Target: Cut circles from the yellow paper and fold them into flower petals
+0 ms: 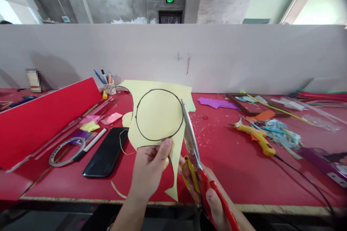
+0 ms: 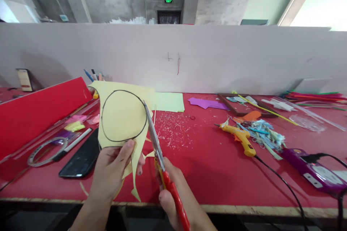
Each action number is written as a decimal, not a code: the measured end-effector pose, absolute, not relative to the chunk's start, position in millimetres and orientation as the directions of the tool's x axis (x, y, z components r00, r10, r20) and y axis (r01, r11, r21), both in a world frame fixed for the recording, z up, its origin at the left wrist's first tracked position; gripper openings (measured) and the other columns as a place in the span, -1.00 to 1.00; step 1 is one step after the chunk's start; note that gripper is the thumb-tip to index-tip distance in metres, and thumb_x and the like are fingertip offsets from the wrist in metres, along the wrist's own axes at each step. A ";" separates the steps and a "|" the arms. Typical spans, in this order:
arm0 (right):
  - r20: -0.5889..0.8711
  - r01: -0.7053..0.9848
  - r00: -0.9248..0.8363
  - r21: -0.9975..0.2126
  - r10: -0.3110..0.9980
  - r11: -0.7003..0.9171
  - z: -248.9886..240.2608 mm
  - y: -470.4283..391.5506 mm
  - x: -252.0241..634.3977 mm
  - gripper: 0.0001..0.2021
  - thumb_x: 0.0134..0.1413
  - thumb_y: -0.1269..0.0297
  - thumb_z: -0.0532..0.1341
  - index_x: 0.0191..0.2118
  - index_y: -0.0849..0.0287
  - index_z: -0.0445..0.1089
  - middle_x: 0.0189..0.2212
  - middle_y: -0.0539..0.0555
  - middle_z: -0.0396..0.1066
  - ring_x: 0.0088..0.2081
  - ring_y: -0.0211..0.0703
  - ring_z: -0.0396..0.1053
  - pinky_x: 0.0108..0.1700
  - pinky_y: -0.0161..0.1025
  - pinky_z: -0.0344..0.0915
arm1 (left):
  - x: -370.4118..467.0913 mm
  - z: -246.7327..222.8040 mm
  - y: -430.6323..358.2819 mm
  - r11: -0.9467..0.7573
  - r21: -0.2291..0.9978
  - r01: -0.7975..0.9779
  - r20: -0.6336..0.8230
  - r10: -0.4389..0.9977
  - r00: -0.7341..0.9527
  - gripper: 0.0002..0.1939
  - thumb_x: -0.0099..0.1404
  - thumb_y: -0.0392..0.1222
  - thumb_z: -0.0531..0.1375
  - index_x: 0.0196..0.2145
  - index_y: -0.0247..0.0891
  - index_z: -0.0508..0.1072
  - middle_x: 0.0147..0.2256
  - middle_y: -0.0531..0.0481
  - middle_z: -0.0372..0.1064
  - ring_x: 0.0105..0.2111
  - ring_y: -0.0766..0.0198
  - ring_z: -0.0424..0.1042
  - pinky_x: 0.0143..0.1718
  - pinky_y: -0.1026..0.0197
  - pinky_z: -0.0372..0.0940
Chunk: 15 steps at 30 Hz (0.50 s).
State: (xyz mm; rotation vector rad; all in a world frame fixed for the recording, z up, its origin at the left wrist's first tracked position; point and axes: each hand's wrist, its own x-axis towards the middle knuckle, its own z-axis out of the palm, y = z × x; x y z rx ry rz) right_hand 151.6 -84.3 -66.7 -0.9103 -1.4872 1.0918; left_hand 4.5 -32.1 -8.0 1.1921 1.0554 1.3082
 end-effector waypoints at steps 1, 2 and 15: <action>0.305 0.009 -0.190 -0.950 0.933 0.312 -63.5 -82.8 151.9 -0.47 0.11 -0.18 -0.01 -0.05 0.15 0.32 -0.28 0.19 0.37 -0.24 0.03 0.33 -0.18 -0.10 0.32 | 5.1 -7.4 -32.4 -0.084 0.987 -0.136 0.088 0.996 0.026 -0.58 0.13 0.01 0.20 -0.73 -0.32 0.44 -0.80 0.06 0.22 -0.77 0.42 0.20 -0.71 0.35 0.09; 0.312 0.015 -0.201 -0.947 0.928 0.322 -60.4 -81.2 152.1 -0.47 0.11 -0.20 -0.03 -0.11 0.16 0.34 -0.34 0.16 0.36 -0.31 -0.01 0.32 -0.21 -0.12 0.32 | 5.7 -6.5 -32.7 -0.085 0.985 -0.153 0.090 0.995 0.029 -0.59 0.13 0.00 0.21 -0.74 -0.32 0.44 -0.79 0.05 0.25 -0.77 0.42 0.20 -0.71 0.36 0.10; 0.308 -0.024 -0.063 -0.951 0.949 0.307 -63.0 -79.1 137.4 -0.47 0.05 -0.30 -0.09 -0.43 0.13 0.16 -0.59 -0.03 0.07 -0.58 -0.26 0.00 -0.55 -0.29 0.11 | 6.5 -2.4 -34.5 -0.050 0.978 -0.204 0.081 0.986 0.144 -0.58 0.11 -0.01 0.22 -0.77 -0.31 0.42 -0.77 -0.02 0.29 -0.76 0.39 0.22 -0.70 0.34 0.14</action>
